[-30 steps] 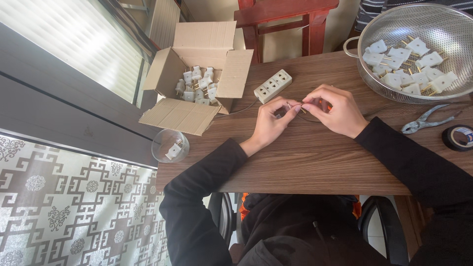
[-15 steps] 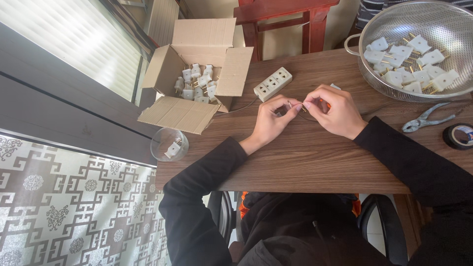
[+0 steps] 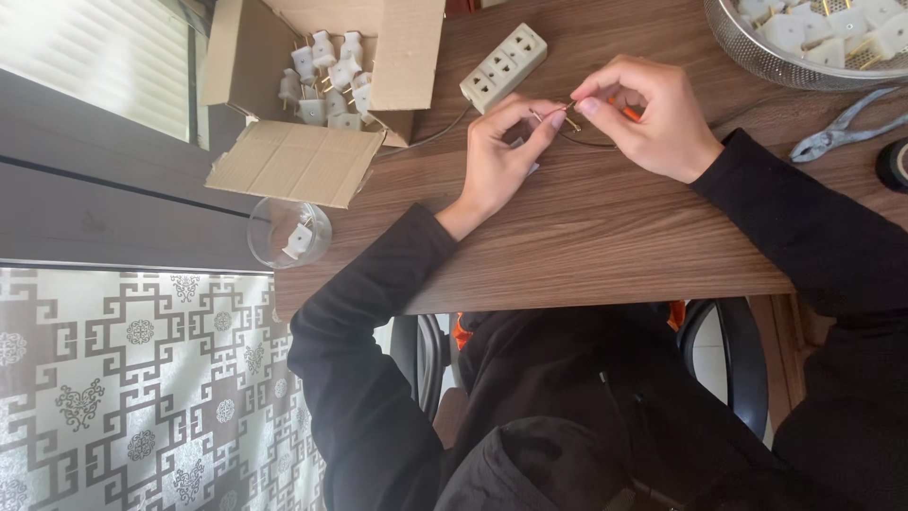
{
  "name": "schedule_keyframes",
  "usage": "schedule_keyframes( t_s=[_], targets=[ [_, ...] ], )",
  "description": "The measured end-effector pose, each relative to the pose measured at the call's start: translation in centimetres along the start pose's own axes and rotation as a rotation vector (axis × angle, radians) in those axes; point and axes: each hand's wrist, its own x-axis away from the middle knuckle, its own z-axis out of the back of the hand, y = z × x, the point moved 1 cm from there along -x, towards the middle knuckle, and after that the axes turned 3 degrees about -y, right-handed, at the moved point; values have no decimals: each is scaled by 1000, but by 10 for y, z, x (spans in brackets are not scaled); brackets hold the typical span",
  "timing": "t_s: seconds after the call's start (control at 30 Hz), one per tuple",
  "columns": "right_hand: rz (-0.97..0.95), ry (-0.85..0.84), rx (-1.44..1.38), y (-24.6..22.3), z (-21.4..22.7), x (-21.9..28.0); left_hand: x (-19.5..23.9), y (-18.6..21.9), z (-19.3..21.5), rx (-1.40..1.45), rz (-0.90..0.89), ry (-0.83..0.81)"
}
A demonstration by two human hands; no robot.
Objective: The person strips insulation from wires using a wire stripper and inserts the exposed copper into terminal pins. They use a screwdriver to tighten screws on the pins, securing the electrical connection.
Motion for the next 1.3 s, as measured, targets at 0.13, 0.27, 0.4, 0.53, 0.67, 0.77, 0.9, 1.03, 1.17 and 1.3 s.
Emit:
schedule_keyframes(
  t_s=[0.13, 0.27, 0.4, 0.53, 0.67, 0.77, 0.9, 1.03, 1.17, 1.3],
  targets=[
    [30, -17, 34, 3, -2, 2, 0, 2, 0, -25, -24, -18],
    [115, -8, 71, 6, -1, 0, -1, 6, 1, -58, -55, -39],
    [182, 8, 122, 5, 1, -1, -1, 6, 1, -71, -59, -34],
    [199, 20, 163, 5, 0, 1, -1, 7, 1, -101, -68, -38],
    [151, 14, 172, 4, -2, 3, 0, 9, 1, -100, -97, -42],
    [84, -4, 151, 5, -1, 3, 0, 8, 1, -113, -99, -45],
    [45, -34, 129, 10, 1, 1, -1, 9, 1, -123, -116, -57],
    [2, -47, 75, 9, 4, 0, -3, 11, 0, -112, -114, -62],
    [61, -68, 71, 4, 12, -3, -1, 2, 2, -63, -54, -47],
    [56, 8, 4, 8, 15, -1, -2, -2, 2, -28, 14, -39]
  ],
)
